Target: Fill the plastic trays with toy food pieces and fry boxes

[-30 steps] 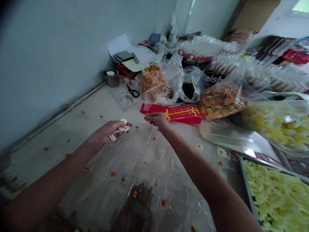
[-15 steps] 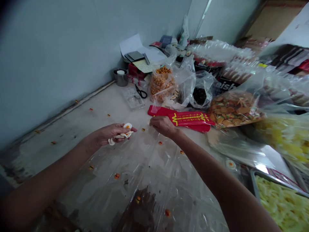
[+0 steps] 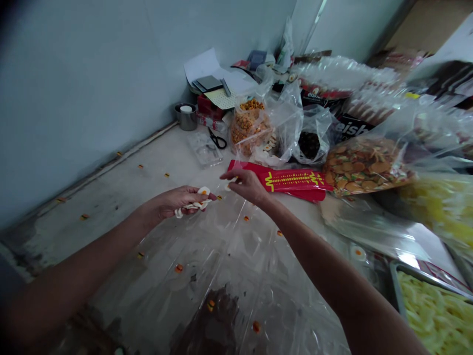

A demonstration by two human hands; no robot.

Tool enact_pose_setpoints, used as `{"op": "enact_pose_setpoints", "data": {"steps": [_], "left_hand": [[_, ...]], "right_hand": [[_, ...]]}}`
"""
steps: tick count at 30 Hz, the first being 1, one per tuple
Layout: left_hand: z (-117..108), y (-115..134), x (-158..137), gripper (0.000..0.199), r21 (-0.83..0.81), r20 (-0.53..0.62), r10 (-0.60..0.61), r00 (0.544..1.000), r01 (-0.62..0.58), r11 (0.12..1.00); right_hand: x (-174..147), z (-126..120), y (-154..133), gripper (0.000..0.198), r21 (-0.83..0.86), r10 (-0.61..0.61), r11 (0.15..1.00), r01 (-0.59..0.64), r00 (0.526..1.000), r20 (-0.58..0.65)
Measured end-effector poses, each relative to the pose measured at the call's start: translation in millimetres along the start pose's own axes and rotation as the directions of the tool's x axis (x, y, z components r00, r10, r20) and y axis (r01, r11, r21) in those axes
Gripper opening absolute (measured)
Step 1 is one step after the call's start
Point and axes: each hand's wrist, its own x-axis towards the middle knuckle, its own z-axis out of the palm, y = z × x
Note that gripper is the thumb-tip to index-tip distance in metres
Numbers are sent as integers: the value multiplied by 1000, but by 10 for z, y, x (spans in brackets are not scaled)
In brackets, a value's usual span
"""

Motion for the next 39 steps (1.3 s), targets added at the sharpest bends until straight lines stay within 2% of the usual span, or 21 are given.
{"op": "enact_pose_setpoints", "data": {"steps": [2,5,7,11,13,16,21,24,27,29,31,33,34,37,39], "left_hand": [[61,18,-29,34,54,-55,15,998,-12,998],[117,26,-122,31,104,-124,36,992,-23,994],[83,4,-208,30,106,-159,48,986,-31,994],[-181,-67,-422,35,61,-274,70,959,-56,997],[-351,-102,-532,42,35,-330,73,941,-66,997],[-555,-159,-646,51,22,-373,112,921,-112,994],[-709,-265,-641,78,16,-486,203,850,-223,975],[-745,-295,-586,64,-37,-507,183,842,-234,972],[-763,-295,-548,52,-104,-512,158,844,-244,964],[-761,-286,-532,51,-125,-522,156,839,-256,959],[-742,-274,-514,52,-127,-527,155,835,-257,958],[-710,-259,-491,51,-98,-519,161,839,-246,964],[-694,-250,-479,50,-80,-512,164,843,-238,968],[-688,-216,-460,37,-92,-526,136,840,-215,972],[-747,-190,-482,26,-134,-558,101,824,-210,969]], "right_hand": [[-1,147,-221,24,28,47,998,-51,993,105],[14,356,-439,13,55,104,992,-115,979,174],[63,423,-478,8,140,203,962,-233,958,204],[334,424,-385,9,354,509,752,-556,831,225],[527,457,-313,10,282,583,732,-621,784,214],[783,612,-225,11,95,623,763,-639,767,151],[948,857,-142,13,-64,593,804,-591,804,30],[908,867,-159,16,-186,548,820,-541,836,-19],[821,875,-274,16,-316,404,844,-432,902,-155],[754,928,-397,26,-240,341,902,-360,933,-116],[695,1016,-524,30,40,364,929,-368,928,76],[664,1104,-615,26,290,372,853,-433,896,244],[670,1134,-638,23,348,383,814,-466,880,283],[813,1154,-613,16,353,455,767,-535,842,288],[1023,1137,-542,11,295,490,787,-542,839,236]]}}
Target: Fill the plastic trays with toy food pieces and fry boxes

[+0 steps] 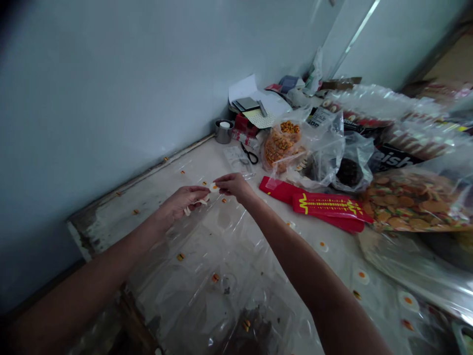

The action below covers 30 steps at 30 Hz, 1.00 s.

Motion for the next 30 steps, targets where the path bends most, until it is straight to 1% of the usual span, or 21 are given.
{"op": "enact_pose_setpoints", "data": {"steps": [2,5,7,8,10,12,14,15,16,17,18,19,20,21,23,25,27,30], "left_hand": [[-115,42,13,23,-22,-17,2,1000,-2,1000],[-336,79,24,36,-34,-4,17,1000,-17,999],[-455,76,35,43,-52,-22,24,999,-25,998],[-495,69,45,43,-63,-40,32,999,-35,997],[-539,55,73,41,-92,-64,61,996,-67,994],[-547,50,111,40,-132,-78,76,994,-86,988],[-537,62,155,39,-182,-88,50,995,-65,981],[-531,72,175,38,-203,-86,32,996,-49,978],[-525,84,193,37,-217,-84,15,996,-33,976],[-519,97,207,36,-222,-78,5,997,-22,975],[-513,108,216,35,-222,-74,10,997,-26,975],[-507,116,220,35,-221,-74,29,997,-45,974],[-500,121,219,34,-217,-74,52,996,-67,974],[-494,122,214,33,-215,-75,72,995,-86,973],[-493,117,196,30,-222,-70,90,993,-104,970],[-525,108,176,27,-265,-74,60,995,-78,961],[-610,109,162,21,-365,-105,26,994,-63,929],[-830,150,157,8,-509,-182,-4,983,-91,856]], "right_hand": [[266,-37,-77,7,-161,-26,987,14,997,-71],[654,-15,-164,10,-414,-34,910,-17,993,-116],[830,30,-177,15,-492,-36,869,-38,989,-140],[884,50,-172,16,-516,-49,856,-40,986,-157],[919,74,-150,12,-571,-91,820,-30,979,-182],[870,88,-137,12,-619,-148,785,-14,967,-209],[759,127,-148,20,-662,-244,750,11,934,-260],[689,165,-163,28,-667,-292,744,45,920,-263],[614,217,-184,34,-649,-320,755,99,919,-232],[538,280,-206,38,-595,-316,787,163,935,-162],[467,351,-229,38,-498,-282,840,215,957,-62],[402,422,-249,33,-366,-231,901,232,972,47],[348,488,-265,26,-227,-180,952,206,975,133],[307,542,-277,20,-105,-129,983,149,976,176],[274,602,-290,16,54,-37,998,28,984,173],[318,605,-305,16,103,34,994,-48,990,136],[443,584,-337,16,83,53,995,-58,996,66],[739,598,-416,19,13,10,1000,-9,997,-74]]}}
